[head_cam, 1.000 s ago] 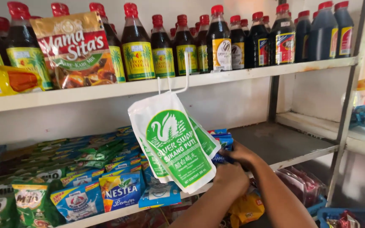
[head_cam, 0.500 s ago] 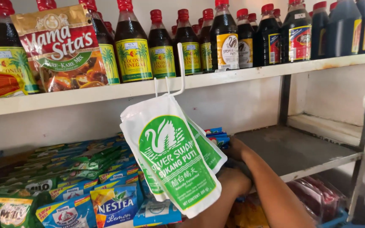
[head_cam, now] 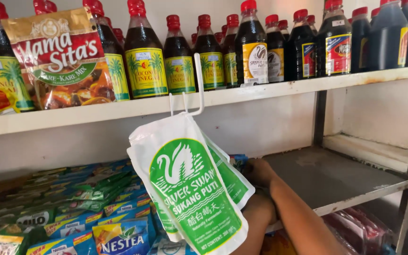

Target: Restocking grocery items from a box onto store shelves.

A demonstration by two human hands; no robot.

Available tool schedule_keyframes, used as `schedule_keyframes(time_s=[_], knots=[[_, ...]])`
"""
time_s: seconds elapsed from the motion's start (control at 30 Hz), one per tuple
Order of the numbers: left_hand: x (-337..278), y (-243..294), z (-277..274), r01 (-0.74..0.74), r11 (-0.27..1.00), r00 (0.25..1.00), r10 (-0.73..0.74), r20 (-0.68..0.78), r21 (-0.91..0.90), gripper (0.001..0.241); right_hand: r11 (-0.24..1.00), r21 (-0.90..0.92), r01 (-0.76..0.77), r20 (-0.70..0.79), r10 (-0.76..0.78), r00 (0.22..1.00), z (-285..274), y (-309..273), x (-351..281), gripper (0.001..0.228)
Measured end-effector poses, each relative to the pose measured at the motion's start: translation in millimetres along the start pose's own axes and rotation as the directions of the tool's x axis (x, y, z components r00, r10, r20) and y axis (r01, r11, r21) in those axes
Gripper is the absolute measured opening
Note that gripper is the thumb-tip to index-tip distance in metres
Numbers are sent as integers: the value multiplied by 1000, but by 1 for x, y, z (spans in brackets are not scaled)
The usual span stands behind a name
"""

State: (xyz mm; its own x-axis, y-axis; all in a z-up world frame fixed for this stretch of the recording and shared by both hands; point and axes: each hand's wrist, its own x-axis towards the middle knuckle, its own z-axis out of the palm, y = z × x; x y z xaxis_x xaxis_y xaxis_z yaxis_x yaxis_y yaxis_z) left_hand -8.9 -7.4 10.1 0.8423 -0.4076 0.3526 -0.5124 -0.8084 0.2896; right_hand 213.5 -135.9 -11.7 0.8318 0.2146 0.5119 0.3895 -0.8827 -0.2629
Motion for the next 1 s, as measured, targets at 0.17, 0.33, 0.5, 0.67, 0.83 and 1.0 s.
schedule_keyframes(time_s=[0.17, 0.33, 0.5, 0.67, 0.83, 1.0], knots=[[-3, -2, 19, 33, 997, 992, -41, -119, -69, 27, 980, 192, -52, -47, 62, 997, -35, -38, -32, 30], [2, -14, 35, 42, 991, 970, -72, -234, -127, 25, 964, 225, -139, -262, 198, 945, -79, -74, -62, 25], [-16, 15, -5, -229, 972, 918, 200, -343, -45, 16, 689, 721, -70, -261, 364, 894, -146, -111, -92, 37], [-135, 18, -46, -503, 858, 728, 356, -586, -104, 5, 424, 901, 89, -221, 275, 936, -244, -204, -145, 33], [-202, -34, -31, -422, 897, 434, 325, -841, 129, 16, -96, 966, -242, 260, 287, 922, -305, -300, -175, 36], [-257, -2, -231, -279, 936, 538, -34, -842, -216, 19, -99, 856, -508, 511, 1, 860, -307, -349, -158, 53]])
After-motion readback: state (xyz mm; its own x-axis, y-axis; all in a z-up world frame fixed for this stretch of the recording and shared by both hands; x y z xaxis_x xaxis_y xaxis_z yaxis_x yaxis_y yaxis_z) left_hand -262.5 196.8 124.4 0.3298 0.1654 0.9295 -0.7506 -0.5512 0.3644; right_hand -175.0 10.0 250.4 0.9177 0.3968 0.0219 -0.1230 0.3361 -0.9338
